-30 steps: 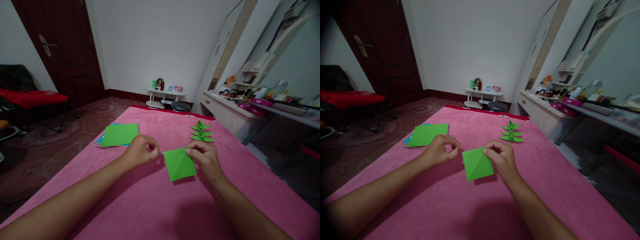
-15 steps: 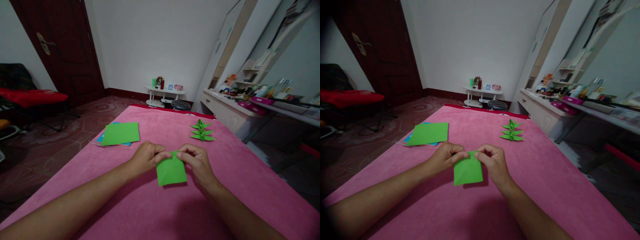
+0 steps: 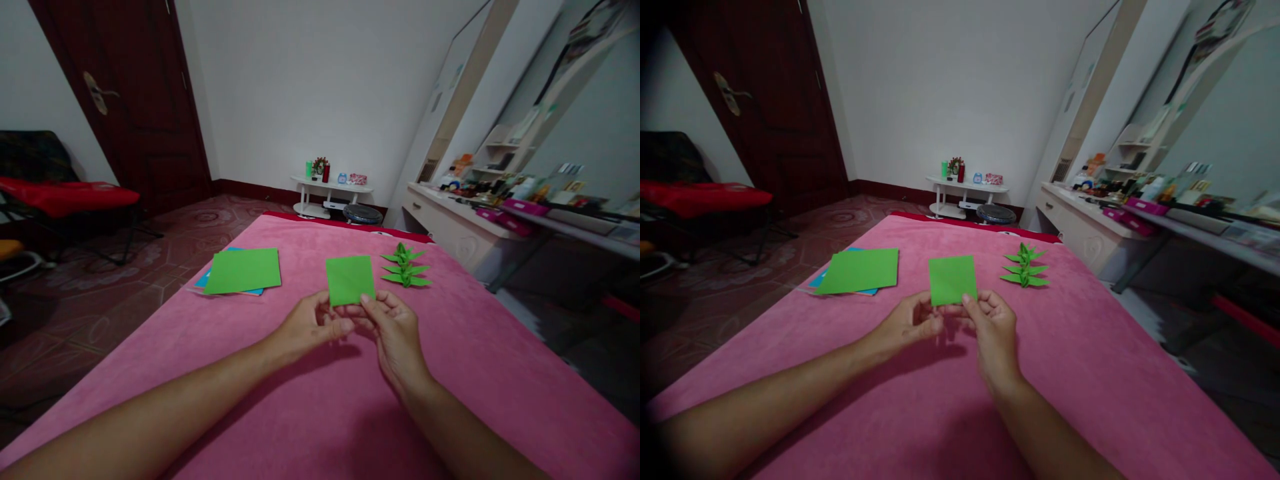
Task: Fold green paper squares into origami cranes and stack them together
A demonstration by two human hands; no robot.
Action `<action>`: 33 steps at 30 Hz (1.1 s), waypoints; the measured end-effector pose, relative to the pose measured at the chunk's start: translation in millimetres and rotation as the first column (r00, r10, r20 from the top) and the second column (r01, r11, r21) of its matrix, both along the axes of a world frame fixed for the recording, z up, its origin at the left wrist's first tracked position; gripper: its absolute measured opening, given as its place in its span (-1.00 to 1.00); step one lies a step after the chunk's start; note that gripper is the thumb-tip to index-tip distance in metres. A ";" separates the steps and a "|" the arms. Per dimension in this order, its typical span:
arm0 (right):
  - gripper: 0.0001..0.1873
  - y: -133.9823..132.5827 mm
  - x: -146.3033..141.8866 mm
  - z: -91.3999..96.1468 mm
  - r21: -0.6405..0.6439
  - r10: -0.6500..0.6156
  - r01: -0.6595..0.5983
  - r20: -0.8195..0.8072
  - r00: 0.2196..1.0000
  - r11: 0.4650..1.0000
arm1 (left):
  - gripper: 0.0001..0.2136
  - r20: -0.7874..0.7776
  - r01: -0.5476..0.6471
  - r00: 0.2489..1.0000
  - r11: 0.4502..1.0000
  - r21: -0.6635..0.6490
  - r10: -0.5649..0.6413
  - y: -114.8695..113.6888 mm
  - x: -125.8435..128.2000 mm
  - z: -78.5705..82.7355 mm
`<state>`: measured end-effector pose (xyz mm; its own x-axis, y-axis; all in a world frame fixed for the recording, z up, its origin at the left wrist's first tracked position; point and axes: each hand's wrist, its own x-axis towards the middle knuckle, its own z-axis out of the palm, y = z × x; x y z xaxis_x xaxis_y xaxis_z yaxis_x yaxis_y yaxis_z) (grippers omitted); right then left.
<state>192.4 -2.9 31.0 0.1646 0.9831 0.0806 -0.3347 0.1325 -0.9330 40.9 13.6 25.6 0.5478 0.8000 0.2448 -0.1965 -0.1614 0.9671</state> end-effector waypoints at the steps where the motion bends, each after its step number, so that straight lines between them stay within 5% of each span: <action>1: -0.75 -2.6 -3.2 -1.5 -0.006 0.034 -0.034 -0.004 0.999 0.999 | -0.61 0.028 -0.047 0.999 0.999 -0.014 0.047 -1.1 2.8 -1.8; 5: -0.74 -9.7 -10.7 -6.2 -0.059 0.123 -0.120 0.037 0.992 0.991 | -0.71 0.093 -0.234 0.967 0.971 -0.048 0.238 -0.9 6.9 -7.9; 9: -0.74 -10.3 -10.4 -9.3 -0.086 0.236 -0.228 0.105 0.966 0.970 | -0.68 0.085 -0.246 0.965 0.968 -0.039 0.249 -1.3 2.2 -8.7; 13: -0.76 -8.4 -6.7 -8.1 -0.042 0.221 -0.217 0.148 0.964 0.975 | -0.57 -0.014 -0.262 0.965 0.965 0.023 0.262 0.1 -5.0 -7.6; 20: -0.75 -8.9 -2.7 -4.8 -0.043 0.257 -0.254 0.181 0.949 0.966 | -0.51 0.003 -0.160 0.987 0.982 -0.103 0.162 5.0 -8.7 -12.4; 29: -0.74 -8.3 -1.0 -4.4 -0.028 0.218 -0.218 0.233 0.948 0.976 | -0.49 -0.037 -0.305 0.952 0.950 -0.072 0.303 1.7 -7.1 -9.7; 33: -0.78 -7.8 3.1 -6.2 -0.020 0.205 -0.206 0.231 0.951 0.978 | -0.53 0.067 -0.395 0.914 0.916 -0.069 0.399 12.1 -15.9 -3.2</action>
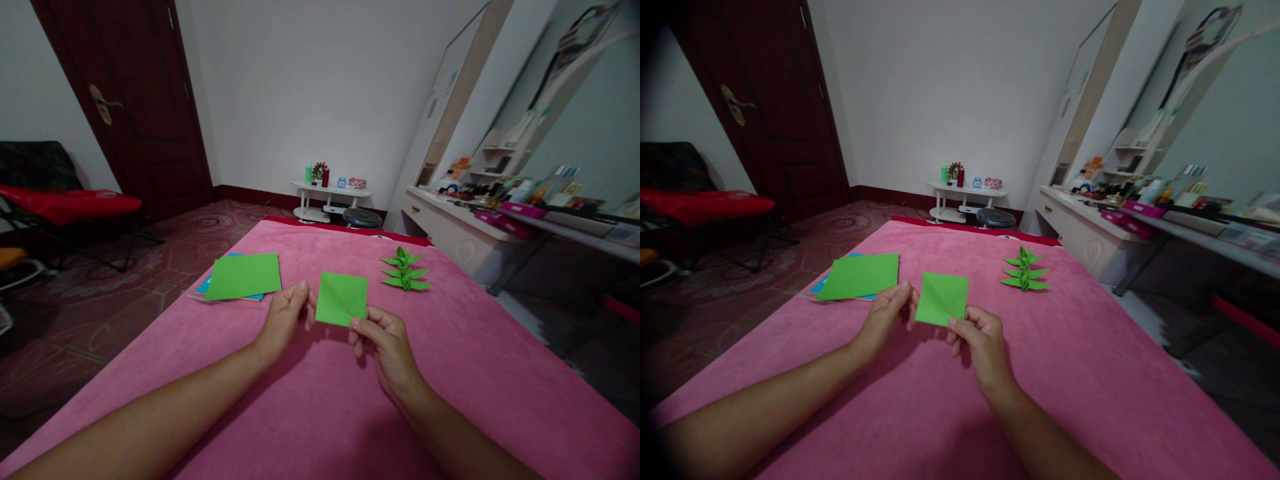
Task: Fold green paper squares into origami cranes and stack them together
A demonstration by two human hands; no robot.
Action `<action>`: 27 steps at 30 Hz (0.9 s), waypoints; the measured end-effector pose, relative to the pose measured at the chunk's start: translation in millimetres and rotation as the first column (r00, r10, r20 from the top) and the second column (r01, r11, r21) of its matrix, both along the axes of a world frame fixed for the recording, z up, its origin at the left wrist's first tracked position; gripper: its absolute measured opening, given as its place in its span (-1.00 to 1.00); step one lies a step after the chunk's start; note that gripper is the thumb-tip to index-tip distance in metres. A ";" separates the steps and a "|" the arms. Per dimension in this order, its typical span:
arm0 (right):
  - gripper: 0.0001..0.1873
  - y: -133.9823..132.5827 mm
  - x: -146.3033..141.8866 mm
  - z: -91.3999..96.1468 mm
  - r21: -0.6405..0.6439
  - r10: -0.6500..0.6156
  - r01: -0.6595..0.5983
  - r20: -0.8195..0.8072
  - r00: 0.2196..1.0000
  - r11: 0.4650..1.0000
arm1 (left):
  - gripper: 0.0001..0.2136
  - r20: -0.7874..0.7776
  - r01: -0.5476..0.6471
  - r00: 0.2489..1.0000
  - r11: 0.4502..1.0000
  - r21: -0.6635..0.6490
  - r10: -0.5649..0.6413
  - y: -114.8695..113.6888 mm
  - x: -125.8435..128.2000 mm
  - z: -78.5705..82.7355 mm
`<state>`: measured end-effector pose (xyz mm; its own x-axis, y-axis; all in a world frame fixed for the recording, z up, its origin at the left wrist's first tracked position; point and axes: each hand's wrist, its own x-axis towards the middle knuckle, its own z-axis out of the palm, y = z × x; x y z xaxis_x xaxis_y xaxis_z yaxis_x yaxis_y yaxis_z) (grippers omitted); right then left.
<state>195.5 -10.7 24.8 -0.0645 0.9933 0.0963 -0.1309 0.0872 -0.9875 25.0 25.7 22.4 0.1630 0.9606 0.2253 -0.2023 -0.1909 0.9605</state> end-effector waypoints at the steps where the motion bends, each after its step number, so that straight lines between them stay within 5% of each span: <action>1: -0.79 -0.2 0.3 -0.3 -0.008 0.009 -0.009 0.002 1.000 1.000 | -0.55 0.035 -0.020 0.999 1.000 0.005 0.020 2.6 -1.9 2.1; 10: -0.86 2.4 2.6 -2.2 -0.098 0.195 -0.187 0.073 0.978 0.977 | -0.65 -0.244 0.036 0.969 0.998 0.043 -0.024 8.4 -4.1 7.2; 15: -0.80 15.6 15.2 1.9 0.084 0.056 -0.082 0.268 0.962 0.993 | -0.84 -0.287 0.105 0.956 0.984 0.142 -0.061 14.3 -12.1 13.8; 18: -0.88 23.8 22.1 1.9 0.343 -0.201 0.058 0.399 0.894 0.938 | -0.87 -0.395 0.136 0.918 0.899 0.417 0.044 17.9 -18.3 14.6; 21: -0.82 31.5 30.1 -4.1 0.476 -0.295 0.048 0.461 0.837 0.878 | -0.72 -0.499 0.264 0.862 0.759 0.595 0.091 23.3 -21.5 2.7; 27: -0.70 36.1 36.4 -14.1 0.417 -0.133 -0.201 0.645 0.752 0.886 | -0.58 -0.763 0.532 0.646 0.718 0.448 -0.003 32.1 -28.3 -23.6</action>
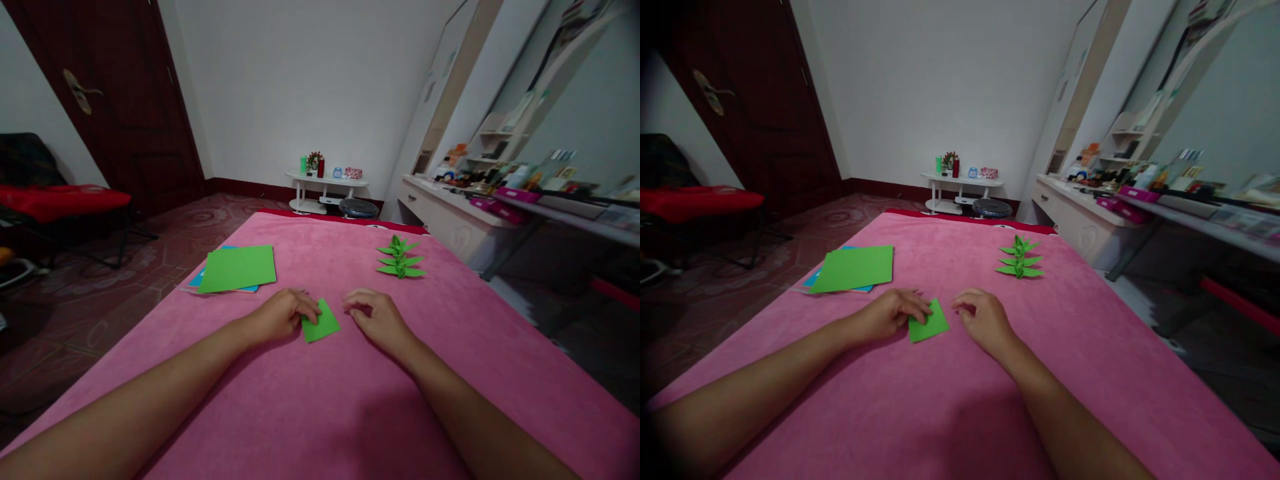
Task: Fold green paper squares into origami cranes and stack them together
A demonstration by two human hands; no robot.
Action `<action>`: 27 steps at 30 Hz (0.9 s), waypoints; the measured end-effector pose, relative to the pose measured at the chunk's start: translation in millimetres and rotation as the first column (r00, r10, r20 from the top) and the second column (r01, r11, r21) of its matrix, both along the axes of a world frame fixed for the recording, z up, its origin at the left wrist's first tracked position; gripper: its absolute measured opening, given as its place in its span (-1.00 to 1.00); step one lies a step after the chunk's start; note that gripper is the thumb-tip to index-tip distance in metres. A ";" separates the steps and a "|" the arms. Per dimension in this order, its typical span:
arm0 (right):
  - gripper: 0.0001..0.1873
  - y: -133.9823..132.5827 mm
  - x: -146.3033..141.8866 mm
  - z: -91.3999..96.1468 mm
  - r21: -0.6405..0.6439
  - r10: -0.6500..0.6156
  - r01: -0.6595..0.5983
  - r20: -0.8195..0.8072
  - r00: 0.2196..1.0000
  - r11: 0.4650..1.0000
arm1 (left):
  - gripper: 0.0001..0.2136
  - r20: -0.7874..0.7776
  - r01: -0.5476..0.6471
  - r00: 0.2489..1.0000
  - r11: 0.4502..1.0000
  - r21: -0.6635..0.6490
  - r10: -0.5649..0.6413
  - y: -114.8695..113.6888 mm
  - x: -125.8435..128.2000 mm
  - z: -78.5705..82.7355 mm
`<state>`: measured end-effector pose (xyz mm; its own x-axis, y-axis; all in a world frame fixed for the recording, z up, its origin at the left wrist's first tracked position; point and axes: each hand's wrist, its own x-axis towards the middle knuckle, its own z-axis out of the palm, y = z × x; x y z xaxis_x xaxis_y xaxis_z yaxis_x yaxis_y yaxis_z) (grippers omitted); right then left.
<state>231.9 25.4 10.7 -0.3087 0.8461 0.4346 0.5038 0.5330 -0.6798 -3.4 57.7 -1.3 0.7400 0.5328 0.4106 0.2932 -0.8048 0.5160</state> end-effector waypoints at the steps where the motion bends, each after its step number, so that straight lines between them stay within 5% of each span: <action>1: -0.68 -1.1 -1.4 -0.1 -0.010 0.032 -0.032 0.022 0.999 0.999 | -0.55 -0.060 0.014 0.998 1.000 -0.016 -0.015 -0.4 -2.7 1.0; 9: -0.72 -12.6 -16.3 -1.6 -0.034 0.182 -0.179 0.171 0.968 0.983 | -0.47 -0.199 0.093 0.975 0.994 -0.056 -0.103 -18.9 -21.3 26.7; 17: -0.73 -11.7 -18.0 -9.1 -0.056 0.158 -0.152 0.130 0.979 0.987 | -0.52 0.062 -0.022 0.998 0.983 -0.181 0.033 -12.9 -23.4 6.4; 27: -0.81 -12.6 -18.2 -9.1 -0.080 0.191 -0.188 0.042 0.981 0.979 | -0.57 0.080 -0.039 0.995 0.978 -0.207 0.056 -19.9 -19.6 3.7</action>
<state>213.7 12.8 1.6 -0.4859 0.7998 0.3525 0.4322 0.5704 -0.6984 -23.0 37.8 2.5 0.6792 0.6457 0.3489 0.2767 -0.6656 0.6931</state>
